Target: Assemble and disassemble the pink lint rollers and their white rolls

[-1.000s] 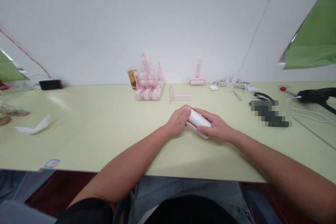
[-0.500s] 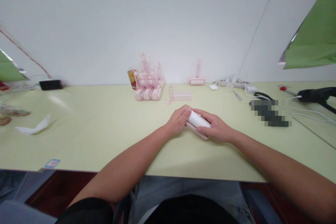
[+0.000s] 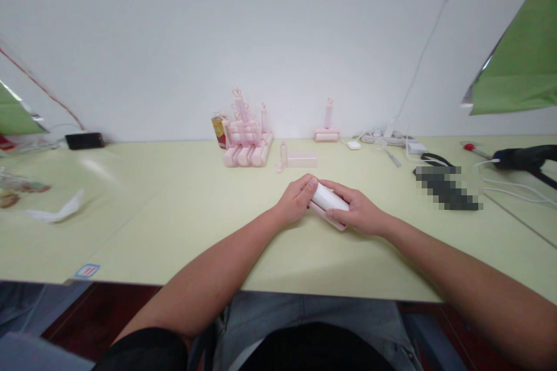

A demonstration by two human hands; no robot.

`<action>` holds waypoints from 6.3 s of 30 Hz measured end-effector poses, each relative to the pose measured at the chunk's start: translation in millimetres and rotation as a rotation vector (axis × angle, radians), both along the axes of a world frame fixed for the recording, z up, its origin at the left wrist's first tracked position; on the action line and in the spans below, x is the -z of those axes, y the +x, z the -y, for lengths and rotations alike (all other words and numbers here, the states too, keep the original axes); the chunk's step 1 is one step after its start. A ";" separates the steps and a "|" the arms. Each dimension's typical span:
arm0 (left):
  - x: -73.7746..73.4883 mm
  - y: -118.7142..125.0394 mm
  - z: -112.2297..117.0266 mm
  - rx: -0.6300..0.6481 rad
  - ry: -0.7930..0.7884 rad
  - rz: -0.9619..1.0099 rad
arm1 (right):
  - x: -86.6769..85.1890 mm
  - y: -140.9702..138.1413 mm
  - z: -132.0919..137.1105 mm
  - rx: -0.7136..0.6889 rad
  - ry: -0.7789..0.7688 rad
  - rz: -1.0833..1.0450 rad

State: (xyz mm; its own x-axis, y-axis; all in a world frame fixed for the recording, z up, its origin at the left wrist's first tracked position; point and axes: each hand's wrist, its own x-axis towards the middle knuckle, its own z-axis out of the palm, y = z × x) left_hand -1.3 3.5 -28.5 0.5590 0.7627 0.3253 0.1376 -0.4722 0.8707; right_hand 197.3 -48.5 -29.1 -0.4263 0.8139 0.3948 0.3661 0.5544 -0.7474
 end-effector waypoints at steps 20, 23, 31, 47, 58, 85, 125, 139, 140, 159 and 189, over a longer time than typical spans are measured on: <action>-0.1 -0.1 -10.1 -0.200 0.087 -0.012 | 1.5 -0.4 -5.5 0.237 -0.024 -0.018; -1.4 -4.9 -19.6 -0.338 0.217 -0.070 | 1.8 0.6 -6.6 0.266 -0.038 -0.016; -0.6 -35.2 -61.9 -0.665 0.528 -0.285 | 1.7 0.7 -5.3 0.261 -0.042 -0.011; 23.9 -48.4 -91.4 -0.737 0.376 -0.496 | -2.9 -1.0 -4.2 0.275 -0.101 -0.090; 25.4 -47.1 -85.4 -0.688 0.310 -0.598 | -9.0 7.8 -16.2 0.298 -0.647 -1.046; 24.5 -46.8 -95.4 -0.710 0.106 0.063 | -18.6 90.4 -59.2 0.791 0.126 -1.249; 32.5 -61.4 -108.8 -0.703 -0.199 0.005 | 12.4 22.1 -33.5 0.302 -0.597 -0.280; 2.0 -48.7 -144.4 -0.879 0.378 -0.444 | 14.5 22.5 -35.9 0.285 -0.605 -0.314; -0.6 -46.3 -148.7 -0.886 0.374 -0.476 | 14.4 22.4 -35.9 0.290 -0.606 -0.323; -32.6 3.6 -34.3 -0.246 0.273 -0.152 | -1.4 19.3 -30.4 0.287 -0.516 -0.739; -21.1 -0.3 7.4 -0.038 0.289 -0.271 | 3.3 15.0 -19.2 0.005 -0.537 -0.787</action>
